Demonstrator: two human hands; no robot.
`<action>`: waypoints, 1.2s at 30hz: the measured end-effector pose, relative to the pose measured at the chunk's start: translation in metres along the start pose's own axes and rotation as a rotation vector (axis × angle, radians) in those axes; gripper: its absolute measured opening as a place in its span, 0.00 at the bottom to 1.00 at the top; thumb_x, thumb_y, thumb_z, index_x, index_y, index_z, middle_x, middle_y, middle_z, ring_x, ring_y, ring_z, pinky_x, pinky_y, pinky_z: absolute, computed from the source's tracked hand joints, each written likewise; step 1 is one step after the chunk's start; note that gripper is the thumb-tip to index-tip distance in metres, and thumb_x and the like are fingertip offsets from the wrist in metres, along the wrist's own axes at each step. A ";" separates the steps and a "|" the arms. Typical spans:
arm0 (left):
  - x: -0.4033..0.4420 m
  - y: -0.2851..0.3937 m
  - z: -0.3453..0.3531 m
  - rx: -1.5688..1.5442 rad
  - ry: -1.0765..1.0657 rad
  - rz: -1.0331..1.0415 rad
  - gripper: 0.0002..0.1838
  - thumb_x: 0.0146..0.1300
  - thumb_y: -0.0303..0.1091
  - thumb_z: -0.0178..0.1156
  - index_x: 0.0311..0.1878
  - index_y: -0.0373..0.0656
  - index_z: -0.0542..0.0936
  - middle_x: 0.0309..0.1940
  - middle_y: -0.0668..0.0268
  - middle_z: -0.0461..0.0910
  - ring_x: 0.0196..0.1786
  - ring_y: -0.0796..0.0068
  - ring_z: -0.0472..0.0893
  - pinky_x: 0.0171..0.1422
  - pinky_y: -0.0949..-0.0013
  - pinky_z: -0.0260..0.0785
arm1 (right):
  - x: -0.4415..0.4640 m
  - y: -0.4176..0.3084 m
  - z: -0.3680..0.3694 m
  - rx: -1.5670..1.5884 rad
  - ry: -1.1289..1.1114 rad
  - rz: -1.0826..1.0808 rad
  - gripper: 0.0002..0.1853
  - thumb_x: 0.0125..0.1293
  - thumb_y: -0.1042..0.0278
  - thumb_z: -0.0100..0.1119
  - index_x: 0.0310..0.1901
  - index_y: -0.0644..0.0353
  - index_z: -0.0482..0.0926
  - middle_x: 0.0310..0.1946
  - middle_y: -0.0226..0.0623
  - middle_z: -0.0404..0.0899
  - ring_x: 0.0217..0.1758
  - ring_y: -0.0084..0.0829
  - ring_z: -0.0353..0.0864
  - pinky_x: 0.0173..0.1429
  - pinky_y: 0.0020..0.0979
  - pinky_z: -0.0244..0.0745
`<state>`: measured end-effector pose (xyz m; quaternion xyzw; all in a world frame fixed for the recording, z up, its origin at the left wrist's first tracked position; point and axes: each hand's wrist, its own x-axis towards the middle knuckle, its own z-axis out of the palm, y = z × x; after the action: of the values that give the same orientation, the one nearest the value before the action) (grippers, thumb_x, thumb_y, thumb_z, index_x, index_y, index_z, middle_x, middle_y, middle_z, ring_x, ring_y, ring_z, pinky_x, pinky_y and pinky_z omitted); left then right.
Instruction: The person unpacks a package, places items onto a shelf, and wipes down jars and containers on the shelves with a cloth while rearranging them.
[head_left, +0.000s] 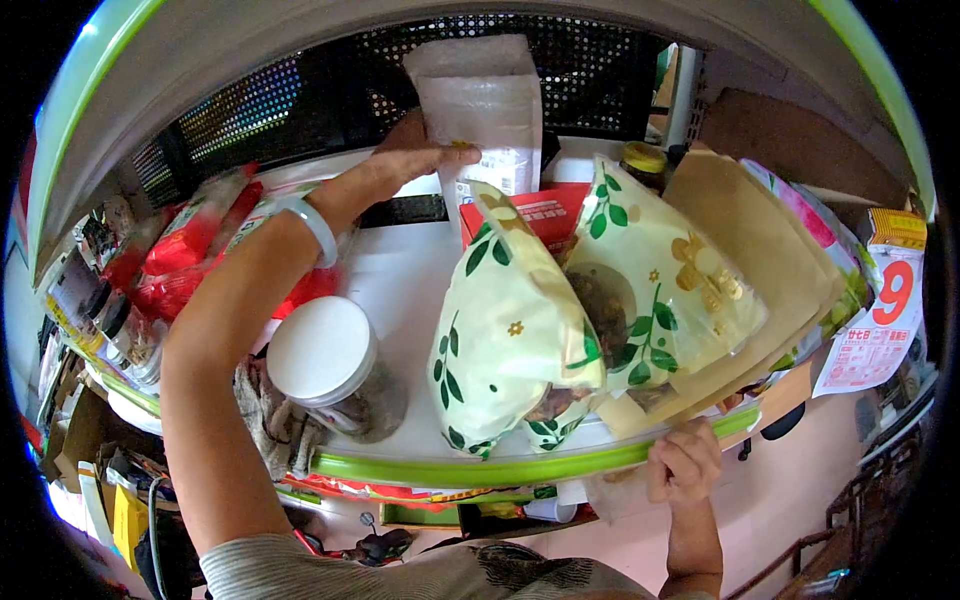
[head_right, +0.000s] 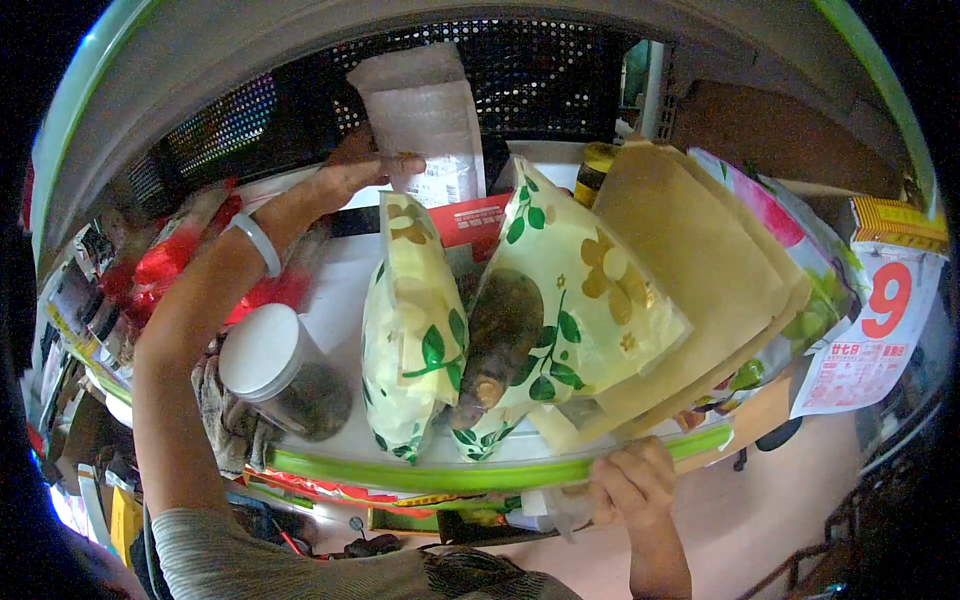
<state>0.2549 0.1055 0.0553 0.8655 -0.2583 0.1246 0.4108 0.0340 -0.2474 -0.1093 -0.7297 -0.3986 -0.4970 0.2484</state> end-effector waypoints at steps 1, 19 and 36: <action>0.007 -0.009 0.003 -0.053 -0.003 0.052 0.37 0.49 0.50 0.65 0.58 0.37 0.66 0.53 0.56 0.72 0.54 0.60 0.72 0.57 0.60 0.64 | 0.001 0.000 0.001 0.006 0.003 -0.003 0.11 0.45 0.82 0.56 0.33 0.63 0.72 0.25 0.40 0.72 0.23 0.37 0.71 0.26 0.34 0.68; 0.018 -0.027 0.018 -0.023 0.252 -0.069 0.27 0.43 0.40 0.71 0.48 0.40 0.79 0.43 0.57 0.81 0.43 0.66 0.80 0.51 0.70 0.70 | -0.007 -0.002 0.002 -0.052 -0.021 0.102 0.06 0.47 0.80 0.54 0.29 0.63 0.74 0.24 0.39 0.73 0.24 0.38 0.72 0.29 0.36 0.69; 0.001 -0.009 -0.059 -0.161 0.297 0.130 0.19 0.53 0.38 0.64 0.45 0.37 0.79 0.41 0.59 0.81 0.43 0.67 0.79 0.49 0.68 0.70 | -0.020 -0.005 0.000 -0.107 -0.066 0.184 0.06 0.58 0.78 0.53 0.38 0.62 0.72 0.26 0.45 0.76 0.29 0.40 0.73 0.62 0.53 0.59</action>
<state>0.2609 0.1557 0.0874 0.7834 -0.2592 0.2562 0.5035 0.0261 -0.2509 -0.1276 -0.7914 -0.3109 -0.4684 0.2401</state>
